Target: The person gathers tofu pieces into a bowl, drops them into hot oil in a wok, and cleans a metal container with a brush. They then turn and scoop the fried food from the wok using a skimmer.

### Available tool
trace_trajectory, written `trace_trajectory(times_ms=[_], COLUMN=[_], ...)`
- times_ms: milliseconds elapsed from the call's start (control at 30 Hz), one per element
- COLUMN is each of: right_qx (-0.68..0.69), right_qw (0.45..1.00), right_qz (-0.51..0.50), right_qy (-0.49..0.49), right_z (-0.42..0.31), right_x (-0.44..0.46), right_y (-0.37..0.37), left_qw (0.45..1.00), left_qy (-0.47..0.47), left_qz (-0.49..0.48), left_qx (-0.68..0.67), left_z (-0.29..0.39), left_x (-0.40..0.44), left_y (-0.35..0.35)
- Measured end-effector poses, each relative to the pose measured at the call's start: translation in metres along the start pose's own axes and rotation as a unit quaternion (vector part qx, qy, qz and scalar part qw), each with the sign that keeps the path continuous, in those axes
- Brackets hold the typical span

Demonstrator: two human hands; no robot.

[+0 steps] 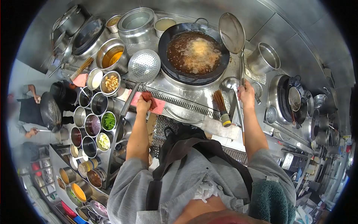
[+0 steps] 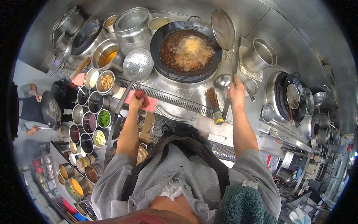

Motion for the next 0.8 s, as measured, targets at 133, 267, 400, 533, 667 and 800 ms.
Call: trace_trajectory(times_ms=[133,267,400,533,667,800], right_qx=[0.111,0.181,0.228,0.142,0.062,-0.333], right_qw=[0.993,0.975,0.964,0.969,0.941,0.938], right_qz=[0.031,0.126,0.072,0.121,0.312,0.056], right_qy=[0.002,-0.035,-0.112,-0.16,-0.12,-0.08], right_z=[0.023,0.033,0.092,0.144,0.209,0.29], right_x=[0.007,0.033,0.099,0.11,0.031,-0.101], right_y=[0.026,0.073,0.116,0.142,0.144,0.046], left_qw=[0.995,0.984,0.979,0.995,0.988,0.967], left_qy=[-0.024,-0.052,-0.047,-0.004,0.124,0.098], left_qz=[0.025,0.056,0.108,0.087,-0.003,-0.102], left_qx=[-0.095,-0.161,-0.168,-0.04,0.087,0.212], left_z=[-0.012,-0.021,-0.05,-0.123,-0.18,-0.244], left_x=[-0.003,-0.038,-0.082,-0.12,-0.175,-0.183], left_y=[0.008,0.023,0.024,0.014,0.027,0.018])
Point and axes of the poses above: each hand's wrist, its own x-axis towards the middle knuckle, its own y-axis out of the back of the hand, z = x × y, the point moved 3 cm from there along x, towards the middle knuckle, and after that the axes turned 15 degrees about -x, right-handed, at the moved point
